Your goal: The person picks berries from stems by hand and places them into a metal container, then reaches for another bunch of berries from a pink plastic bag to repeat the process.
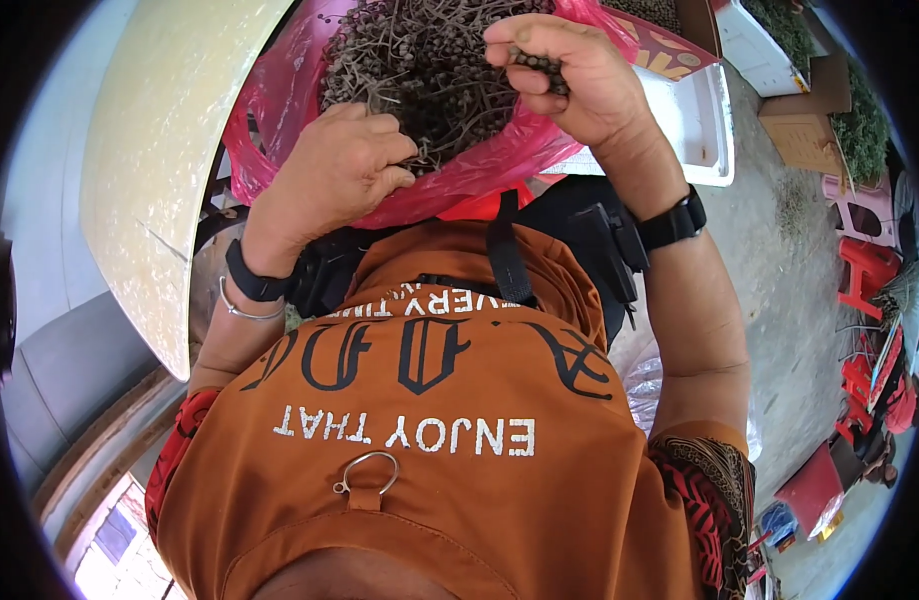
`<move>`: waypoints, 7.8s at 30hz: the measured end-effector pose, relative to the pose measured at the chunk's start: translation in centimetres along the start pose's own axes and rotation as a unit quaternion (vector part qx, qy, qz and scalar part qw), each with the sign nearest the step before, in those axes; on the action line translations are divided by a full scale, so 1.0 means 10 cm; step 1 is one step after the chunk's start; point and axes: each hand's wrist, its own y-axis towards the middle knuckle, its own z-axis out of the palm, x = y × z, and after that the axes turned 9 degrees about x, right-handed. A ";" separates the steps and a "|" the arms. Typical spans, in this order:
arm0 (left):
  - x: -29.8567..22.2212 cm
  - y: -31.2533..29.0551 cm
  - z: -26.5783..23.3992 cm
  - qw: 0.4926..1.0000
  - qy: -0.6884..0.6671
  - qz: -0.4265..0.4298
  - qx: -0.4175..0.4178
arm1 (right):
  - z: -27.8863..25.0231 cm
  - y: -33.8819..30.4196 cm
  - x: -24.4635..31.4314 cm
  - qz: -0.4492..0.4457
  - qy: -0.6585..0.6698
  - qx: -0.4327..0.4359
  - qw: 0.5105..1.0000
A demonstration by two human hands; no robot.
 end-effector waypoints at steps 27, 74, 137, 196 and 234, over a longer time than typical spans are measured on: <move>-0.15 0.58 0.24 0.987 -0.086 -0.023 -0.135 | 0.08 -0.25 -0.26 -0.048 -0.573 -0.018 0.818; -0.13 0.42 0.07 0.917 -0.359 -0.017 -0.172 | -0.04 -0.33 -0.32 -0.017 -0.059 -0.005 0.998; -0.04 0.16 -0.13 0.901 -0.423 0.012 -0.099 | 0.43 -0.08 -0.31 0.094 -0.112 0.162 0.976; 0.37 -1.50 0.25 0.891 -0.327 -0.241 0.201 | -1.70 0.21 0.96 -0.297 0.007 -0.310 0.903; 0.49 -1.64 0.37 0.895 -0.242 -0.314 0.202 | -0.01 -0.12 -0.09 -0.160 -0.791 -0.026 0.590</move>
